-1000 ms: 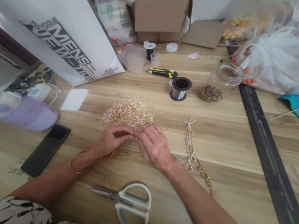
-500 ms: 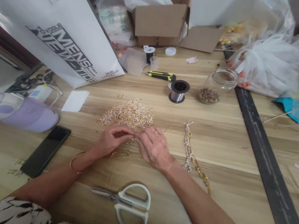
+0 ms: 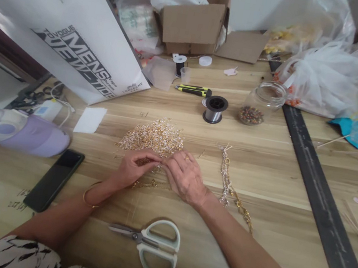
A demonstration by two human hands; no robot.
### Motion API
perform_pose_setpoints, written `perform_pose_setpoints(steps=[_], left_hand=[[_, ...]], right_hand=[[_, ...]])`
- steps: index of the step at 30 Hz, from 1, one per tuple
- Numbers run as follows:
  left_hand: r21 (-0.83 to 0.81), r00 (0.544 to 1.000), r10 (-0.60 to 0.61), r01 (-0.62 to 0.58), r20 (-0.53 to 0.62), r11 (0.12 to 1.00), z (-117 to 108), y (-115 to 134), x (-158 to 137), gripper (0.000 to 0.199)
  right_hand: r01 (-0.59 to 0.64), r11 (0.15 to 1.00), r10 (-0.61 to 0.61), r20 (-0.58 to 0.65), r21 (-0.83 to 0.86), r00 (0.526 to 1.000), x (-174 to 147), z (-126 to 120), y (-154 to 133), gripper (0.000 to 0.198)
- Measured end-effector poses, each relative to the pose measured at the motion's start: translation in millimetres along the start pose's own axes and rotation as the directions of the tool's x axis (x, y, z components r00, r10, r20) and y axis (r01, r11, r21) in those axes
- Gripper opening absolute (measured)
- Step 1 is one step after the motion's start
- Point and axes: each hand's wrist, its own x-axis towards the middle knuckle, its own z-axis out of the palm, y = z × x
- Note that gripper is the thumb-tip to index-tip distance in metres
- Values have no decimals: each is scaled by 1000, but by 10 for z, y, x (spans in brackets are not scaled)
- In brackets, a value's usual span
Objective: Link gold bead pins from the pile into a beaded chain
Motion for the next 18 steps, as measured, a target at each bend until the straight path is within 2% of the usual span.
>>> perform_pose_setpoints(steps=[18], left_hand=[[3,1000,10,-10,2,1000,2,-19,-10,9]], right_hand=[[-4,1000,4,-5,-14,1000,1,-1,2,8]])
